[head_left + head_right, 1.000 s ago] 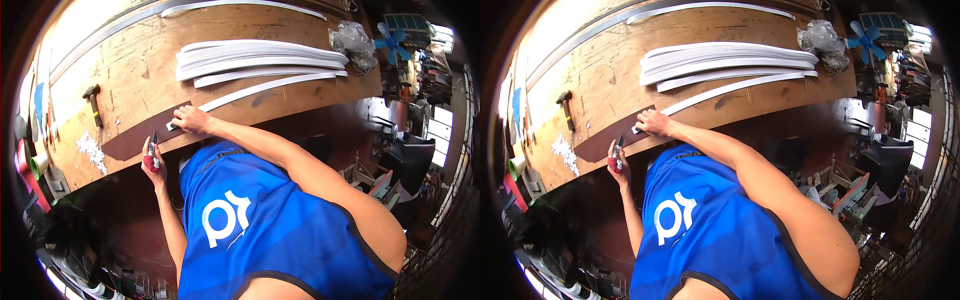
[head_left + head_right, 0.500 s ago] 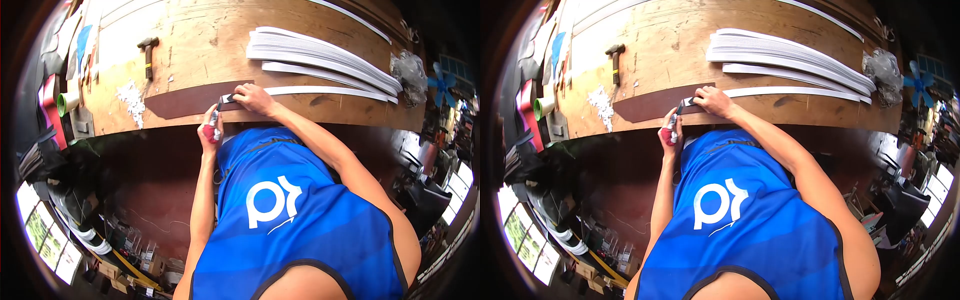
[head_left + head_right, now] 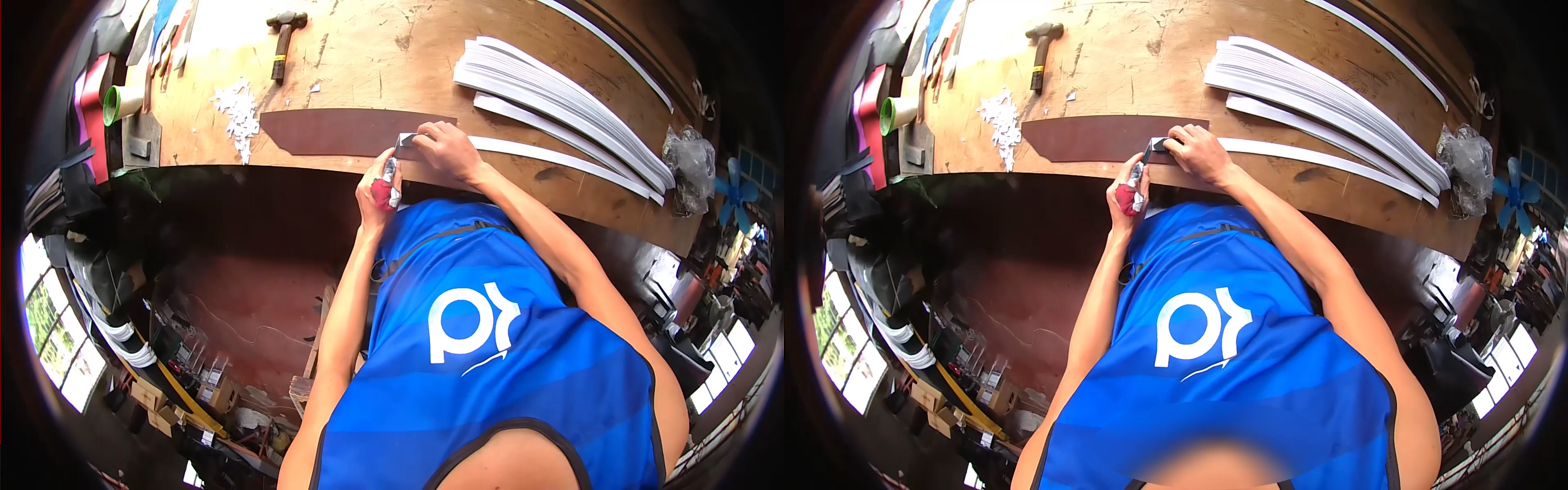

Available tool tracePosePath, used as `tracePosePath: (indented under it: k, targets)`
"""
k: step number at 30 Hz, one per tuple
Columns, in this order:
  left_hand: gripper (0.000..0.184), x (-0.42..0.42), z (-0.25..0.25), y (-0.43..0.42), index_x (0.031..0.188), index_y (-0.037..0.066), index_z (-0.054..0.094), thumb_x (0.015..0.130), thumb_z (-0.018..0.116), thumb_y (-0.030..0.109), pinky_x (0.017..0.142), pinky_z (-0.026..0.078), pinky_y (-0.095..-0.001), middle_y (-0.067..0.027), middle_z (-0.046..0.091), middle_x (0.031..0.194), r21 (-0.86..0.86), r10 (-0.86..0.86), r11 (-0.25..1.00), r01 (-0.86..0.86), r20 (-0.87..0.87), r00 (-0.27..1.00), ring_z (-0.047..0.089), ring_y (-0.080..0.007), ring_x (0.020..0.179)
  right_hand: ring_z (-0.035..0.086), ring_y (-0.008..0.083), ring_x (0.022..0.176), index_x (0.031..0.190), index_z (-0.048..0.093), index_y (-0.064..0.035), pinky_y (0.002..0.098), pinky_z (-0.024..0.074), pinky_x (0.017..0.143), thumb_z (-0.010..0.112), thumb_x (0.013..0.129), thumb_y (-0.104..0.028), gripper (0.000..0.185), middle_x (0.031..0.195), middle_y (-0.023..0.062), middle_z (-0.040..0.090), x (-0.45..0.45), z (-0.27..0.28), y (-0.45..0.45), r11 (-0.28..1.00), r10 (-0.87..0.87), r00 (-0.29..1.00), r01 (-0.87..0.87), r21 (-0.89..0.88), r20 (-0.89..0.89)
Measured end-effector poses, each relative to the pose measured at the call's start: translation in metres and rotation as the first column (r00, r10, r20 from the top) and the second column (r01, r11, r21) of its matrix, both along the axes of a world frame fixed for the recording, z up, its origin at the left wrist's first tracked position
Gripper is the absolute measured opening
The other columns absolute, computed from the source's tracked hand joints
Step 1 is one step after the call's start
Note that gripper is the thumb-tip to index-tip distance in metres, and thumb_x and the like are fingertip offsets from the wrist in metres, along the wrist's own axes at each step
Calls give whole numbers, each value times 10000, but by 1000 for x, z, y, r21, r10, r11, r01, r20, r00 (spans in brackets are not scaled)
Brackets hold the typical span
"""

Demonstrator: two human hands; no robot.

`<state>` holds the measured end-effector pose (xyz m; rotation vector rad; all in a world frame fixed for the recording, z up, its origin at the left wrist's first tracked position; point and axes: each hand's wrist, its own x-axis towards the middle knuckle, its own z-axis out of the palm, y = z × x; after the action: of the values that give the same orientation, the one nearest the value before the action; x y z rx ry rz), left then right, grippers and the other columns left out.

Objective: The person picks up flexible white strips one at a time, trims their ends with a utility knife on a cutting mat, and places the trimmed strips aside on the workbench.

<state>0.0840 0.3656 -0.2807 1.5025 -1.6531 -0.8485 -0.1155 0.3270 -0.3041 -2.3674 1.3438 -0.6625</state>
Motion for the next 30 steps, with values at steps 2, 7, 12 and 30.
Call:
tracePosePath:
  k: [2,7,12,30]
  targets:
    - [236,0,4,1,1164,17,664,939,662,88,698,525,-275,-122,709,898,65,7,998,-8,7,1000,644,-122,756,605,251,910,964,658,-87,370,505,793,661,830,-142,145,1001,71,607,1,0,0,1000,6,1000,-6,-18,5]
    - [244,-2,5,3,1167,21,670,934,662,91,725,535,-287,-135,714,923,74,21,997,-21,-4,1000,666,-138,787,598,245,892,950,647,-75,360,497,788,671,822,-153,152,990,64,607,4,3,-3,995,16,1000,-16,-99,0]
    - [250,-5,7,4,1173,23,671,931,660,86,731,537,-291,-137,716,934,109,18,994,-23,51,999,678,-151,795,601,235,888,916,636,-75,354,497,774,675,813,-135,126,983,60,606,7,-3,-2,998,3,1000,-3,-55,-12]
    - [379,-4,-4,7,1245,129,646,870,694,104,632,534,-394,-179,659,792,34,-11,999,9,39,999,657,-323,680,609,234,918,890,643,-94,356,509,776,654,800,-139,101,1017,66,607,12,-4,-1,997,-17,999,14,-82,-41]
